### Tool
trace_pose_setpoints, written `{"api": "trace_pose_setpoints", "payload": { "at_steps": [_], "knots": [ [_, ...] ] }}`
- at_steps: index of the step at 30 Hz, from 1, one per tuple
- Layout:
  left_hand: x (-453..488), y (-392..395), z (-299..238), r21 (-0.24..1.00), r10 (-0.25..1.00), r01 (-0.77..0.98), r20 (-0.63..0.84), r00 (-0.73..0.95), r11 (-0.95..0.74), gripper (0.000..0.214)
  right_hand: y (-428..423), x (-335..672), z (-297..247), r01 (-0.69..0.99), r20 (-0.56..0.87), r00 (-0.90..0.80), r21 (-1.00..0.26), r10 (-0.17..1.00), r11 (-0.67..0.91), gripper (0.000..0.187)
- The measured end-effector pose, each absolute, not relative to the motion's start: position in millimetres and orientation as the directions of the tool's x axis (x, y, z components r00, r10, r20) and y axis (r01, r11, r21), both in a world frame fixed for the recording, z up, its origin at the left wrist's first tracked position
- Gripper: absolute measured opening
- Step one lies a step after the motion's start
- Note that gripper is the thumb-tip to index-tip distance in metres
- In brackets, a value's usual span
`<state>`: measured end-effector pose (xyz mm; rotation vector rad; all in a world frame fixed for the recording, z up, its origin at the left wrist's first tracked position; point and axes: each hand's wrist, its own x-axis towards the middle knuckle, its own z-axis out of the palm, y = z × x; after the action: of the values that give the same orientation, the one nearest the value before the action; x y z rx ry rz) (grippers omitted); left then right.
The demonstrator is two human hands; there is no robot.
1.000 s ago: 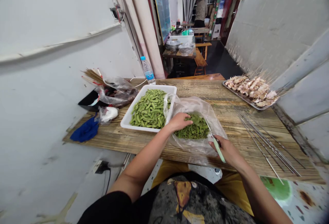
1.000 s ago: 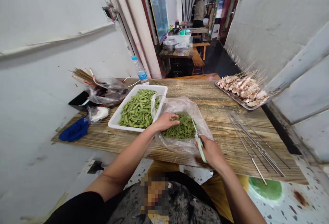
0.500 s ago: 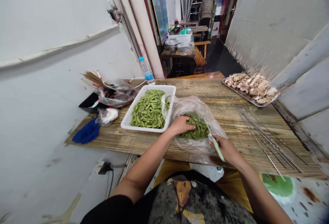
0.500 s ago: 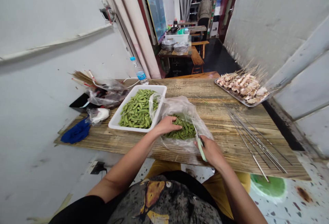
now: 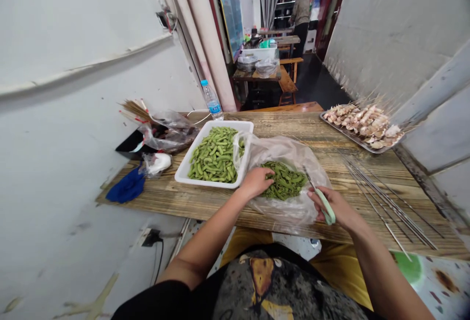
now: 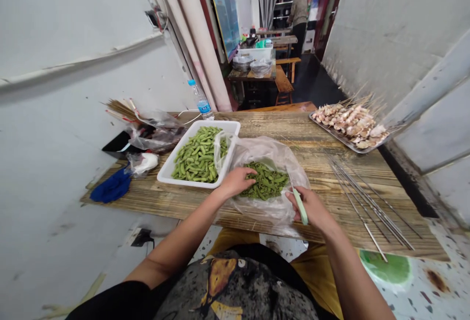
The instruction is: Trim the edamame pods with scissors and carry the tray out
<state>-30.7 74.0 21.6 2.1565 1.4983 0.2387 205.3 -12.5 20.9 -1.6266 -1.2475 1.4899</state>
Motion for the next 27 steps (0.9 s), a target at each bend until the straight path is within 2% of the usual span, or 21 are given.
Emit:
{"api": "trace_pose_setpoints", "payload": {
  "at_steps": [2,4,6,8,10,14,17,19,22,24,27],
  "knots": [
    [-22.9,77.0,17.5,0.409,0.91,0.864,-0.158,0.382,-0.292,0.044,-14.8,202.5,28.0,0.294,-0.418,-0.109,-0.88,0.902,-0.373,0.043],
    [-17.7,80.3,17.3,0.346,0.919,0.9,-0.192,0.345,-0.266,0.036,-15.2,200.8,32.0,0.309,-0.417,-0.093,-0.875,0.904,-0.372,0.051],
    [-16.7,81.3,23.1,0.316,0.936,0.924,-0.202,0.288,-0.216,0.029,-14.0,202.4,31.9,0.305,-0.406,-0.035,-0.874,0.913,-0.377,0.056],
    [-18.8,78.3,33.2,0.309,0.949,0.927,-0.161,0.27,-0.211,0.034,-12.9,207.4,29.5,0.31,-0.393,0.0,-0.874,0.919,-0.374,0.051],
    [-20.5,71.7,42.4,0.319,0.925,0.895,-0.115,0.363,-0.312,0.04,-13.5,213.0,27.8,0.356,-0.384,-0.028,-0.866,0.923,-0.35,0.043],
    [-13.3,56.1,40.9,0.3,0.742,0.753,-0.176,0.647,-0.585,0.02,-21.2,215.6,34.6,0.524,-0.347,-0.128,-0.819,0.929,-0.234,0.038],
    [-6.0,51.9,26.8,0.284,0.678,0.716,-0.234,0.697,-0.638,0.019,-30.7,208.5,44.8,0.575,-0.327,-0.191,-0.802,0.926,-0.164,0.036],
    [-6.7,53.8,20.1,0.334,0.711,0.723,-0.182,0.679,-0.605,0.019,-37.7,202.4,48.4,0.539,-0.336,-0.238,-0.826,0.911,-0.164,0.036],
    [-16.8,58.5,19.5,0.557,0.825,0.708,-0.071,0.561,-0.433,0.024,-47.4,195.2,45.4,0.396,-0.365,-0.312,-0.889,0.877,-0.229,0.041],
    [-25.3,58.8,22.7,0.713,0.869,0.641,-0.091,0.486,-0.284,0.03,-52.6,192.7,39.7,0.318,-0.364,-0.33,-0.911,0.871,-0.261,0.045],
    [-33.9,52.9,26.4,0.831,0.855,0.544,-0.192,0.482,-0.12,0.034,-59.1,191.1,32.2,0.365,-0.383,-0.325,-0.894,0.865,-0.259,0.047]
  ]
}}
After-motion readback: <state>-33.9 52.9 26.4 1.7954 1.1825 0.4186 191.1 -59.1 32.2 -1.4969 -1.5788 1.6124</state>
